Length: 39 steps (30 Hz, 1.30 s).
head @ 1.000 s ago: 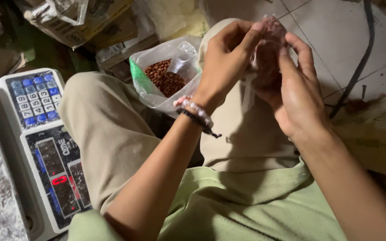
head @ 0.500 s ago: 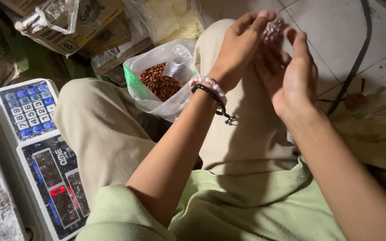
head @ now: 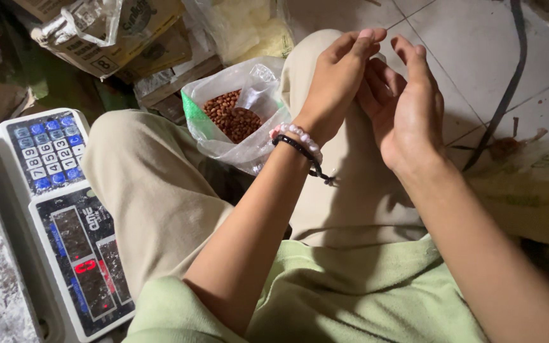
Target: The person pours peanuts from a large bag into a small plastic bag, places it on a digital scale, and adjusts the contents to reach a target weight. The person then ties the bag and repeats the process with another bag.
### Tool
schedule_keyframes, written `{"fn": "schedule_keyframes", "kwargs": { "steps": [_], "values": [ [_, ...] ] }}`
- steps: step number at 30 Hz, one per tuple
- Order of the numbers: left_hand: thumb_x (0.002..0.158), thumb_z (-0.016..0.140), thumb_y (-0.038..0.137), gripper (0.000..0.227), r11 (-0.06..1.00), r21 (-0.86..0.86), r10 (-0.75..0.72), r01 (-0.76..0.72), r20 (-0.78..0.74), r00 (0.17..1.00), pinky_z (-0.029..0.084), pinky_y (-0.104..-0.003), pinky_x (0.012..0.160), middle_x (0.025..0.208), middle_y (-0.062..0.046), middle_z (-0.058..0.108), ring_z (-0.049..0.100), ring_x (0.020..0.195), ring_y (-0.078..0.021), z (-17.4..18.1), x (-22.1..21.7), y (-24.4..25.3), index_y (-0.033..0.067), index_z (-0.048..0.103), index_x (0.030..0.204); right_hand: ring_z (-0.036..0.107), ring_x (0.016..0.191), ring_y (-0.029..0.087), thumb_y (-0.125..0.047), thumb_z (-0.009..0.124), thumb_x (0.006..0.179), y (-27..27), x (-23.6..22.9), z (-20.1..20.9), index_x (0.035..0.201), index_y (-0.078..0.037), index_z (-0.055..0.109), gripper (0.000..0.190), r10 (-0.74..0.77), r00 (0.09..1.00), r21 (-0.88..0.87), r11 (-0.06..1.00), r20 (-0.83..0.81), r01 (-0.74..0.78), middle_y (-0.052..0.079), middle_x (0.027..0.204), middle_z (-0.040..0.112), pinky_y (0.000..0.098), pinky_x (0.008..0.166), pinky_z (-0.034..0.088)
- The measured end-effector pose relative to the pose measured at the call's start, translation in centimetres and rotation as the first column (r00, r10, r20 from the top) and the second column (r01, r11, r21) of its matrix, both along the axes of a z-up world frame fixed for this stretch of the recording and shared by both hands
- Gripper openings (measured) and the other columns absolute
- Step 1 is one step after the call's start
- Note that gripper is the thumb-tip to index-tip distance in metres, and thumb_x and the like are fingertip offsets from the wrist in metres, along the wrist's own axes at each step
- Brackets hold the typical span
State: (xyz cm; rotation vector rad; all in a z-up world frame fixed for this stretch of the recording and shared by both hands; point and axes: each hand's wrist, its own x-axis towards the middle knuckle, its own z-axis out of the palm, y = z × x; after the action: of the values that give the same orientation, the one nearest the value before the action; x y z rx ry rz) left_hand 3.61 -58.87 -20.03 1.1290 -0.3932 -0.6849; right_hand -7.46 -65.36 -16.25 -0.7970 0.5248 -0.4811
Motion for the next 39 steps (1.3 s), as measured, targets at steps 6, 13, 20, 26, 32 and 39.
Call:
{"fn": "schedule_keyframes", "kwargs": {
  "steps": [6, 13, 20, 26, 32, 39],
  "values": [
    [0.108, 0.057, 0.027, 0.037, 0.999, -0.049, 0.022, -0.022, -0.003, 1.0, 0.05, -0.031, 0.101, 0.122, -0.012, 0.073, 0.065, 0.113, -0.0182, 0.9, -0.1, 1.8, -0.0028, 0.07, 0.126, 0.065, 0.123, 0.025, -0.04, 0.04, 0.109, 1.3, 0.0, 1.2, 0.146, -0.01, 0.048, 0.048, 0.054, 0.998, -0.012, 0.998, 0.032, -0.054, 0.017, 0.132, 0.062, 0.0415, 0.112, 0.056],
    [0.108, 0.056, 0.025, 0.036, 0.996, -0.049, 0.08, -0.079, 0.023, 0.996, 0.05, -0.031, 0.103, 0.123, -0.012, 0.074, 0.067, 0.114, -0.0177, 2.6, -0.7, 4.7, -0.0028, 0.069, 0.126, 0.064, 0.124, 0.021, -0.041, 0.035, 0.109, 3.4, 0.1, 2.6, 0.146, -0.012, 0.049, 0.049, 0.146, 0.989, -0.077, 0.987, 0.03, -0.143, 0.014, 0.139, 0.063, 0.0392, 0.108, 0.054],
    [0.107, 0.054, 0.027, 0.037, 0.993, -0.025, 0.113, -0.113, 0.008, 0.994, 0.054, -0.033, 0.095, 0.122, -0.013, 0.073, 0.068, 0.109, -0.0176, 4.6, -1.2, 8.5, 0.0015, 0.068, 0.129, 0.049, 0.1, 0.018, -0.041, 0.035, 0.111, 6.0, 0.5, 4.1, 0.146, -0.013, 0.053, 0.048, 0.197, 0.98, -0.165, 0.966, -0.012, -0.197, 0.014, 0.133, 0.067, 0.0401, 0.101, 0.055],
    [0.108, 0.055, 0.027, 0.038, 0.982, -0.039, 0.186, -0.183, 0.074, 0.98, 0.054, -0.03, 0.097, 0.128, -0.017, 0.073, 0.067, 0.117, -0.018, 5.4, -1.5, 11.9, -0.0014, 0.068, 0.131, 0.066, 0.113, 0.011, -0.039, 0.032, 0.11, 8.4, 0.7, 5.2, 0.145, -0.008, 0.05, 0.049, 0.312, 0.95, -0.198, 0.932, 0.02, -0.302, 0.009, 0.13, 0.064, 0.039, 0.107, 0.055],
    [0.11, 0.053, 0.026, 0.037, 0.961, -0.006, 0.272, -0.275, 0.171, 0.947, 0.05, -0.027, 0.086, 0.127, -0.015, 0.073, 0.065, 0.106, -0.0138, 6.8, -2.2, 16.4, -0.0002, 0.067, 0.133, 0.055, 0.099, 0.011, -0.039, 0.036, 0.111, 11.0, 1.1, 6.0, 0.151, -0.01, 0.048, 0.051, 0.43, 0.903, -0.186, 0.888, 0.018, -0.42, 0.009, 0.129, 0.062, 0.0405, 0.106, 0.056],
    [0.108, 0.054, 0.025, 0.034, 0.947, -0.087, 0.313, -0.31, 0.021, 0.949, 0.056, -0.029, 0.072, 0.115, -0.007, 0.072, 0.067, 0.086, -0.0126, 9.2, -3.9, 22.7, 0.001, 0.065, 0.129, 0.058, 0.113, 0.018, -0.038, 0.037, 0.11, 15.1, 1.4, 7.5, 0.152, -0.009, 0.043, 0.051, 0.589, 0.805, -0.196, 0.799, 0.069, -0.568, 0.01, 0.135, 0.056, 0.0366, 0.098, 0.054]
  ]
}}
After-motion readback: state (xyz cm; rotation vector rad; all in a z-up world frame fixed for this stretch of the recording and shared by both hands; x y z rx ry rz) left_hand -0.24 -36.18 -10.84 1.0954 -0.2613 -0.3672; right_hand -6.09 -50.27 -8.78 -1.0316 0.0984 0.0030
